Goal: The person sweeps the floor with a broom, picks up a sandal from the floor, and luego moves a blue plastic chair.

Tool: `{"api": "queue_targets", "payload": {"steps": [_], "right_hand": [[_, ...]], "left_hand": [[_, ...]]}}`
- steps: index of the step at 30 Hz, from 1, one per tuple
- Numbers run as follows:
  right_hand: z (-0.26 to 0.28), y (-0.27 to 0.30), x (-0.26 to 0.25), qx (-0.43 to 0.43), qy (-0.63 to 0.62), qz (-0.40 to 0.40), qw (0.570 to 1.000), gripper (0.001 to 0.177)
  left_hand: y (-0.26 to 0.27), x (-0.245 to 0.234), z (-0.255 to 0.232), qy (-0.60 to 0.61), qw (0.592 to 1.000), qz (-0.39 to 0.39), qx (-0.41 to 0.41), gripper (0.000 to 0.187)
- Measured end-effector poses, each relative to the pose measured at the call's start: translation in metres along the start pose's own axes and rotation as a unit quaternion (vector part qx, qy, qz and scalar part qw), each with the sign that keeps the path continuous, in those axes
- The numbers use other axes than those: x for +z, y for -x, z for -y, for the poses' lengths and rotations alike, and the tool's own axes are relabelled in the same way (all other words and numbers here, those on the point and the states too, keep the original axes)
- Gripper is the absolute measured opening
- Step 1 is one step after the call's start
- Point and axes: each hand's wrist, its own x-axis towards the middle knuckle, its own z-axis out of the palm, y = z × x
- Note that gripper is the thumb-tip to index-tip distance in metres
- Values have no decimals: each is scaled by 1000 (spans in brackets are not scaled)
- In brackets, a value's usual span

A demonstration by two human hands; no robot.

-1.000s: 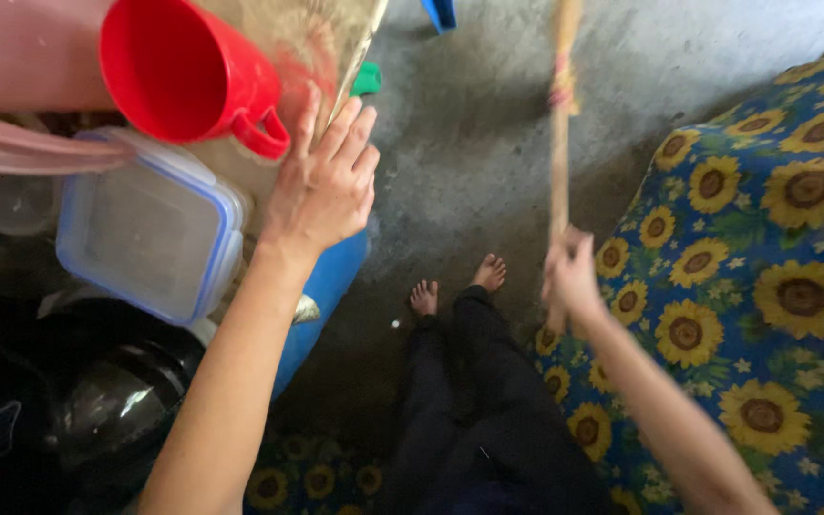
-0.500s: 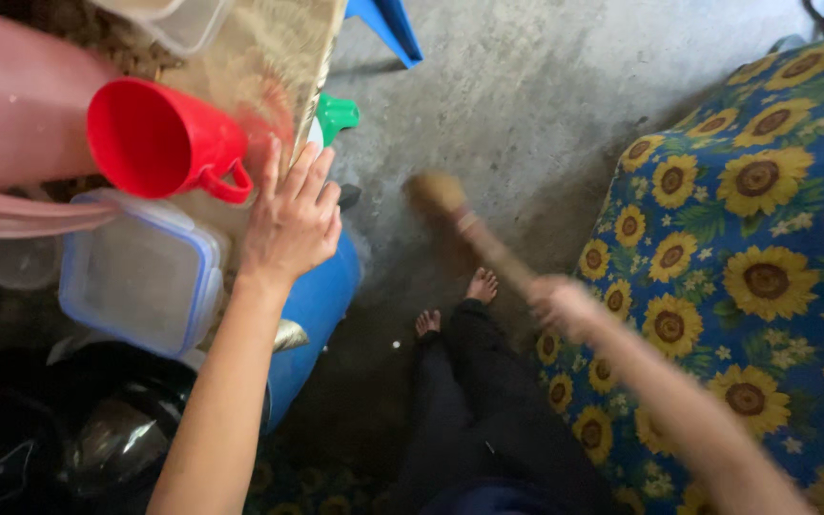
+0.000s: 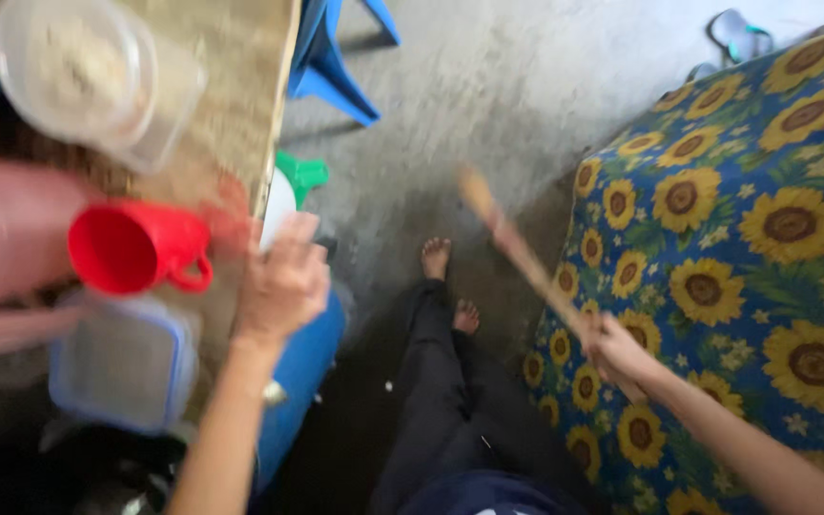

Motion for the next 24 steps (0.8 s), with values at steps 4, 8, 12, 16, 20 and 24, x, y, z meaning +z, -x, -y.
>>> {"api": "queue_targets", "payload": {"steps": [4,8,12,16,20,24], "right_hand": [[-25,-42,-24,67,-99,106,987,40],[42,-135,-64,3,128,-15,992,27],[151,-190,-121,-100,235,-196,947,33],[224,-185,-157,-97,200,-267,938,35],[235,-130,-119,-139,169,-311,925,51],[192,-24,-70,-38,-15,-130,991,50]], "left_hand": [[-100,1,-27,71,993,-65,69,18],[-215,-1,-8,72,987,-111,86,25],[-297,7,25,55,989,-105,94,19],[-337,28,50,54,994,-52,78,31],[-353,47,64,41,995,-27,90,44],[-364,53,70,9,996,-12,93,47]]}}
